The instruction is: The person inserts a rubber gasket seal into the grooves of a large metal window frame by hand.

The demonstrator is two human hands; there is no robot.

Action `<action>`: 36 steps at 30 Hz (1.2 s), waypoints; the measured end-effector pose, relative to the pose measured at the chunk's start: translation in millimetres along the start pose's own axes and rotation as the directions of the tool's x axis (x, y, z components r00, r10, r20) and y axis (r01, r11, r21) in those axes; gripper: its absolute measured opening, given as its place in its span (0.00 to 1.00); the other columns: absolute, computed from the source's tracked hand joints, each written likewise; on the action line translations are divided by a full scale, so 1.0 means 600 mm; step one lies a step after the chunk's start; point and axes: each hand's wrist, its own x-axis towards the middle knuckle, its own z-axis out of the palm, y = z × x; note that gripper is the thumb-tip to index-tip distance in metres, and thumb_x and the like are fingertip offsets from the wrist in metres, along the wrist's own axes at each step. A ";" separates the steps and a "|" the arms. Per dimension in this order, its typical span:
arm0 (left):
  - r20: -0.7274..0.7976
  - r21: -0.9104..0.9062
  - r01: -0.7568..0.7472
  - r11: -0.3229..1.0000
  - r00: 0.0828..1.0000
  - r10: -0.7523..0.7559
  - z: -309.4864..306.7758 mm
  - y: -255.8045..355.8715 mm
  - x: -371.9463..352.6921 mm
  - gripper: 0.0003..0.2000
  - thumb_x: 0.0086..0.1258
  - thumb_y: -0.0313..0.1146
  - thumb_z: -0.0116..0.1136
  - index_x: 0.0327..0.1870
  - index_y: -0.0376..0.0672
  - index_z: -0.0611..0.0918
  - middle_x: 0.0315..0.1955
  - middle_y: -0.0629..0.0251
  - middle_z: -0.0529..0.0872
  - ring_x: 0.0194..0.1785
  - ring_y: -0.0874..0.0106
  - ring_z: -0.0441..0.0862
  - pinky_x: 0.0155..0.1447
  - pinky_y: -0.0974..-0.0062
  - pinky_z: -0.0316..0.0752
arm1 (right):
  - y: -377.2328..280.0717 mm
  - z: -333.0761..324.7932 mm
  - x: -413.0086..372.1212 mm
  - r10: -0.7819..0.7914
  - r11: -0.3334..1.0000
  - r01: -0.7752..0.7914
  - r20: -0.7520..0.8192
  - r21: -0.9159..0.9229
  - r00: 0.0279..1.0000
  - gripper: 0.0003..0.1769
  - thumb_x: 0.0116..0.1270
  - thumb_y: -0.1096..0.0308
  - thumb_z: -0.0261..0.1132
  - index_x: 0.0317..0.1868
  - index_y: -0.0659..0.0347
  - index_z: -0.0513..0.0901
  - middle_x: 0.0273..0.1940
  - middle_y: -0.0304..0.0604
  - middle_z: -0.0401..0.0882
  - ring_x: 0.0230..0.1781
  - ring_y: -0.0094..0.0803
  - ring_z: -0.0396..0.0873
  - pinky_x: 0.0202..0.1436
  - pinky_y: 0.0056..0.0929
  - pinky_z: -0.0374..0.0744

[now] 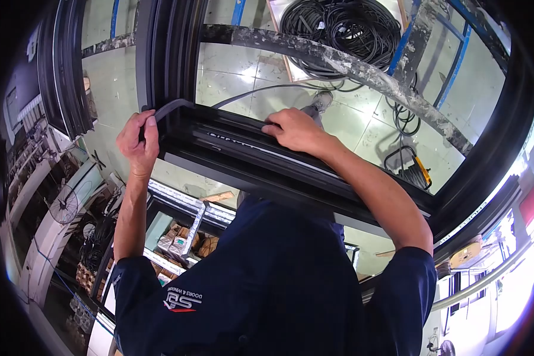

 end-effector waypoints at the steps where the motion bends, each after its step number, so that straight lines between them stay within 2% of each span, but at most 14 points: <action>1: 0.002 -0.001 0.000 1.000 1.000 0.000 0.000 0.001 0.002 0.04 0.65 0.22 0.62 0.38 0.36 0.85 0.21 0.62 0.79 0.20 0.72 0.73 0.25 0.75 0.66 | -0.003 0.002 0.003 -0.002 1.000 0.002 -0.018 -0.015 1.000 0.16 0.71 0.59 0.65 0.42 0.66 0.86 0.33 0.59 0.84 0.38 0.57 0.82 0.44 0.49 0.78; 6: 0.013 0.000 0.004 1.000 1.000 -0.004 -0.002 0.000 0.000 0.04 0.65 0.22 0.62 0.38 0.37 0.85 0.19 0.62 0.77 0.20 0.72 0.73 0.25 0.75 0.65 | -0.007 0.012 0.010 0.034 0.995 -0.038 -0.050 -0.095 0.998 0.16 0.71 0.60 0.65 0.41 0.67 0.87 0.33 0.60 0.84 0.36 0.57 0.82 0.43 0.48 0.77; 9: 0.032 -0.008 0.034 0.999 0.999 -0.034 -0.006 0.004 0.002 0.04 0.65 0.22 0.62 0.38 0.37 0.85 0.19 0.63 0.76 0.19 0.71 0.72 0.25 0.75 0.65 | -0.001 0.009 0.028 -0.008 1.000 0.008 -0.004 0.004 1.000 0.16 0.70 0.59 0.66 0.41 0.67 0.87 0.33 0.61 0.84 0.35 0.56 0.82 0.41 0.46 0.77; 12: 0.022 -0.039 0.035 0.999 0.999 -0.034 -0.004 0.001 0.000 0.04 0.64 0.22 0.62 0.38 0.37 0.85 0.19 0.63 0.76 0.19 0.71 0.72 0.25 0.75 0.65 | -0.017 0.018 0.035 0.028 1.000 -0.027 -0.035 0.003 0.999 0.17 0.71 0.57 0.66 0.41 0.66 0.87 0.33 0.61 0.83 0.34 0.55 0.82 0.40 0.45 0.77; 16: 0.044 -0.041 0.042 0.998 0.998 -0.040 -0.008 0.000 0.002 0.04 0.63 0.22 0.63 0.38 0.38 0.85 0.19 0.63 0.76 0.19 0.70 0.73 0.25 0.74 0.65 | -0.044 0.005 0.034 0.170 0.982 -0.167 0.027 -0.087 0.985 0.18 0.70 0.55 0.65 0.40 0.64 0.88 0.36 0.59 0.85 0.42 0.57 0.83 0.48 0.49 0.78; 19: 0.044 -0.064 0.010 0.998 0.999 -0.007 -0.007 -0.005 0.004 0.04 0.63 0.22 0.63 0.38 0.38 0.85 0.19 0.63 0.76 0.19 0.70 0.73 0.25 0.74 0.66 | -0.036 0.016 0.053 0.079 0.997 -0.079 0.006 -0.018 0.997 0.18 0.70 0.54 0.65 0.41 0.63 0.88 0.37 0.59 0.85 0.42 0.57 0.83 0.48 0.49 0.78; 22: 0.061 -0.080 0.000 0.997 0.998 0.005 -0.009 -0.008 0.003 0.04 0.63 0.21 0.63 0.38 0.37 0.85 0.19 0.62 0.76 0.19 0.70 0.73 0.24 0.74 0.65 | -0.050 0.037 0.079 0.087 0.995 -0.085 -0.039 0.054 0.995 0.19 0.69 0.53 0.66 0.42 0.64 0.89 0.37 0.59 0.85 0.42 0.57 0.83 0.48 0.49 0.78; 25: 0.074 -0.118 0.003 0.993 0.997 0.006 -0.009 -0.011 0.004 0.04 0.63 0.21 0.63 0.38 0.37 0.85 0.18 0.62 0.76 0.18 0.70 0.72 0.24 0.74 0.64 | -0.049 0.053 0.107 0.050 0.998 -0.048 -0.044 0.046 0.998 0.17 0.69 0.56 0.67 0.43 0.65 0.87 0.35 0.60 0.84 0.36 0.52 0.84 0.42 0.44 0.78; 28: 0.078 -0.140 -0.009 0.990 0.997 0.020 -0.009 -0.013 0.003 0.05 0.63 0.21 0.64 0.38 0.36 0.86 0.18 0.63 0.76 0.18 0.71 0.72 0.24 0.74 0.64 | -0.052 0.063 0.127 -0.010 1.000 0.008 -0.064 -0.028 0.998 0.17 0.69 0.57 0.67 0.42 0.65 0.88 0.35 0.60 0.84 0.38 0.55 0.84 0.43 0.46 0.78; 31: 0.067 -0.168 -0.026 0.986 0.997 0.037 -0.007 -0.016 0.004 0.05 0.63 0.20 0.64 0.39 0.36 0.86 0.18 0.63 0.76 0.18 0.72 0.72 0.24 0.74 0.63 | -0.063 0.070 0.144 -0.002 1.000 0.000 -0.088 -0.029 0.996 0.17 0.68 0.57 0.67 0.41 0.66 0.88 0.35 0.61 0.85 0.40 0.57 0.83 0.45 0.48 0.78; 35: 0.084 -0.167 -0.007 0.986 0.996 0.021 -0.009 -0.013 0.002 0.05 0.64 0.20 0.64 0.39 0.35 0.86 0.19 0.64 0.77 0.19 0.73 0.71 0.24 0.76 0.63 | -0.086 0.084 0.181 0.094 0.996 -0.093 -0.089 0.018 0.992 0.21 0.66 0.54 0.67 0.44 0.66 0.89 0.38 0.62 0.86 0.42 0.58 0.84 0.50 0.48 0.79; 36: 0.086 -0.168 -0.009 0.986 0.996 0.024 -0.010 -0.013 0.001 0.05 0.64 0.20 0.64 0.39 0.35 0.86 0.19 0.63 0.77 0.19 0.74 0.71 0.24 0.76 0.63 | -0.106 0.073 0.183 0.156 0.988 -0.155 -0.038 0.019 0.987 0.22 0.65 0.53 0.67 0.46 0.66 0.89 0.38 0.62 0.86 0.43 0.58 0.84 0.50 0.48 0.79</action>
